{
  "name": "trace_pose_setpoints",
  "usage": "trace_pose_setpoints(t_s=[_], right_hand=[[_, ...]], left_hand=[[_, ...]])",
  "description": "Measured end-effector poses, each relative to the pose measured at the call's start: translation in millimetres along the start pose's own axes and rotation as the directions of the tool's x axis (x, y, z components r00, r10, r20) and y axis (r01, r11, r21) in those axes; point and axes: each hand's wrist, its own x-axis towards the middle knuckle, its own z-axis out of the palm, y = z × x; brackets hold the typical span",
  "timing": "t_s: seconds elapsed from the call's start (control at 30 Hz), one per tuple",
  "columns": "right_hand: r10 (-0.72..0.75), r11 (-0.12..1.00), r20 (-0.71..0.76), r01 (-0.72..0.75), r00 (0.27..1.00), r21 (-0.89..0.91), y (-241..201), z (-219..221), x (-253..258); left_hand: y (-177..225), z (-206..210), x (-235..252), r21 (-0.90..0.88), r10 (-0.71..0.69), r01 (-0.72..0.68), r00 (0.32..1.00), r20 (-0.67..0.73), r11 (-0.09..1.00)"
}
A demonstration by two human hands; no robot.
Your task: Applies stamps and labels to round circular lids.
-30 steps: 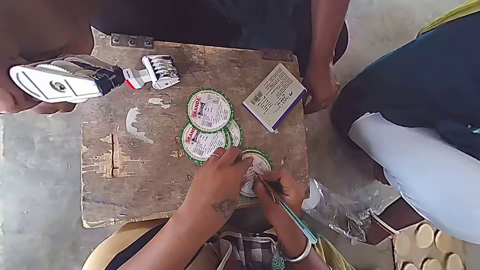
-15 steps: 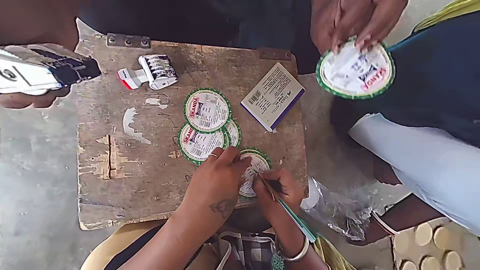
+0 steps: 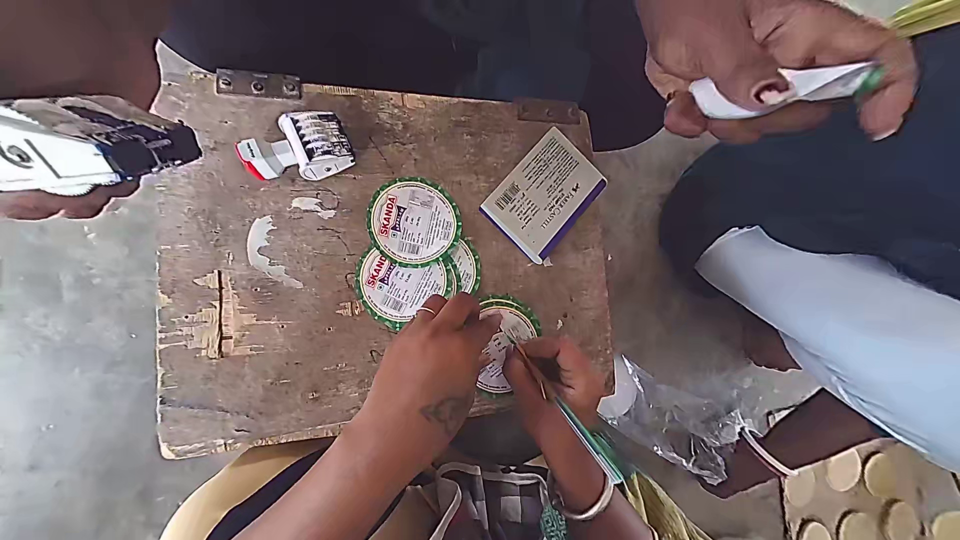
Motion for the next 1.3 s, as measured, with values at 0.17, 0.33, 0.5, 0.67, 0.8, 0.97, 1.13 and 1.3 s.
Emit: trace_pose_setpoints(t_s=[0.17,0.33,0.5,0.67,0.8,0.97,1.13,1.3], right_hand=[[0.019,0.999,0.006,-0.019,1.0,0.027,1,-2,0],[0.047,0.979,-0.07,-0.032,0.996,0.203,-1,-5,1],[0.129,0.934,-0.084,-0.093,0.988,0.344,-3,-10,4],[0.19,0.917,-0.068,-0.152,0.979,0.369,-4,-12,6],[0.198,0.901,-0.067,-0.154,0.978,0.406,-1,-12,7],[0.251,0.868,-0.048,-0.202,0.967,0.454,-4,-15,10],[0.231,0.85,-0.067,-0.168,0.971,0.499,-2,-14,8],[0.034,0.924,-0.118,0.014,0.992,0.381,5,-12,-2]], left_hand=[[4,1,0,-0.031,-0.028,0.028,1.0,-0.007,0.999],[2,3,-3,-0.079,0.086,-0.088,0.996,-0.038,0.993],[4,-9,-9,-0.061,0.127,-0.121,0.987,0.102,0.991],[7,-9,-10,0.031,0.142,-0.145,0.985,0.098,0.989],[9,-6,-13,0.051,0.154,-0.158,0.986,0.068,0.986],[0,4,-15,0.016,0.133,-0.132,0.99,-0.054,0.991],[4,-10,-10,-0.141,0.016,-0.018,1.0,-0.012,0.99],[7,-11,-10,-0.095,-0.08,0.073,0.994,-0.07,0.993]])
